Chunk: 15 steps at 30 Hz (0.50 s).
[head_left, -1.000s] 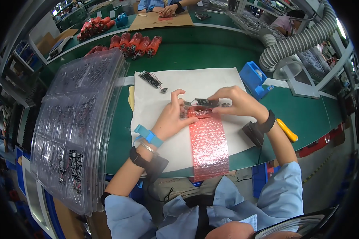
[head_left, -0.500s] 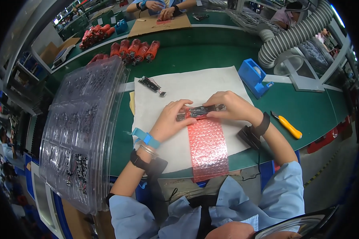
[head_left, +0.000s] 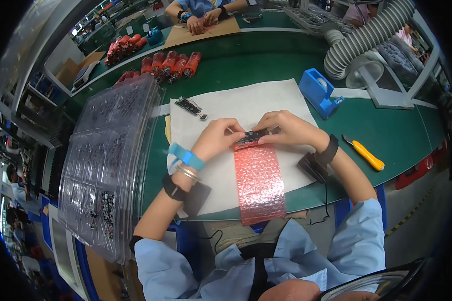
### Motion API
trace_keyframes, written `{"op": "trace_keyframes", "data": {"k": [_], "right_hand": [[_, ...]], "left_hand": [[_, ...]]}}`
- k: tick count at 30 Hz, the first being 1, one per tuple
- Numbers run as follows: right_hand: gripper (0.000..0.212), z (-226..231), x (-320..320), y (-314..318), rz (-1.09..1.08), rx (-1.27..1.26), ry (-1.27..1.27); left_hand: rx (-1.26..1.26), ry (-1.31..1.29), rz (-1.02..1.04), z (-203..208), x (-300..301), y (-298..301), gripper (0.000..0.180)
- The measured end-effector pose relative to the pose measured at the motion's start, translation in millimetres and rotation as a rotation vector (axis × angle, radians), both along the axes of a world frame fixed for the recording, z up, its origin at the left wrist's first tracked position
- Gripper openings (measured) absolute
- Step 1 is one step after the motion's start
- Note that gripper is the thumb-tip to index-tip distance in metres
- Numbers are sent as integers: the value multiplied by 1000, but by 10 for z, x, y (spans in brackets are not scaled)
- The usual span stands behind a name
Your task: The person picks up circuit boards from a pile, wraps them individually in bubble wrap, and uses a utility knife to cut the wrap. Each wrapped board is then placed into a plastic tray.
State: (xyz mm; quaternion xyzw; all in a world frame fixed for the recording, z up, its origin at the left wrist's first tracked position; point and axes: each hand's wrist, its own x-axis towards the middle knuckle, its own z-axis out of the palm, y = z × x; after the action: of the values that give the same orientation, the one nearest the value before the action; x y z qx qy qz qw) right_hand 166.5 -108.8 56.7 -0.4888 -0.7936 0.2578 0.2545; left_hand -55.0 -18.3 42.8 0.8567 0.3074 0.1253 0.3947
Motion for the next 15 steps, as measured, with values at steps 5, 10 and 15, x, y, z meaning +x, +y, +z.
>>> {"op": "trace_keyframes", "data": {"k": [5,10,15], "right_hand": [[35,-92,170,137,41,-116,131],[42,-101,178,210,-31,-261,-33],[39,-147,152,115,28,-134,-69]], "left_hand": [[-300,-21,-31,-54,6,119,19],[-329,-70,-133,-54,-28,194,26],[-56,163,-287,132,-20,119,34]]}}
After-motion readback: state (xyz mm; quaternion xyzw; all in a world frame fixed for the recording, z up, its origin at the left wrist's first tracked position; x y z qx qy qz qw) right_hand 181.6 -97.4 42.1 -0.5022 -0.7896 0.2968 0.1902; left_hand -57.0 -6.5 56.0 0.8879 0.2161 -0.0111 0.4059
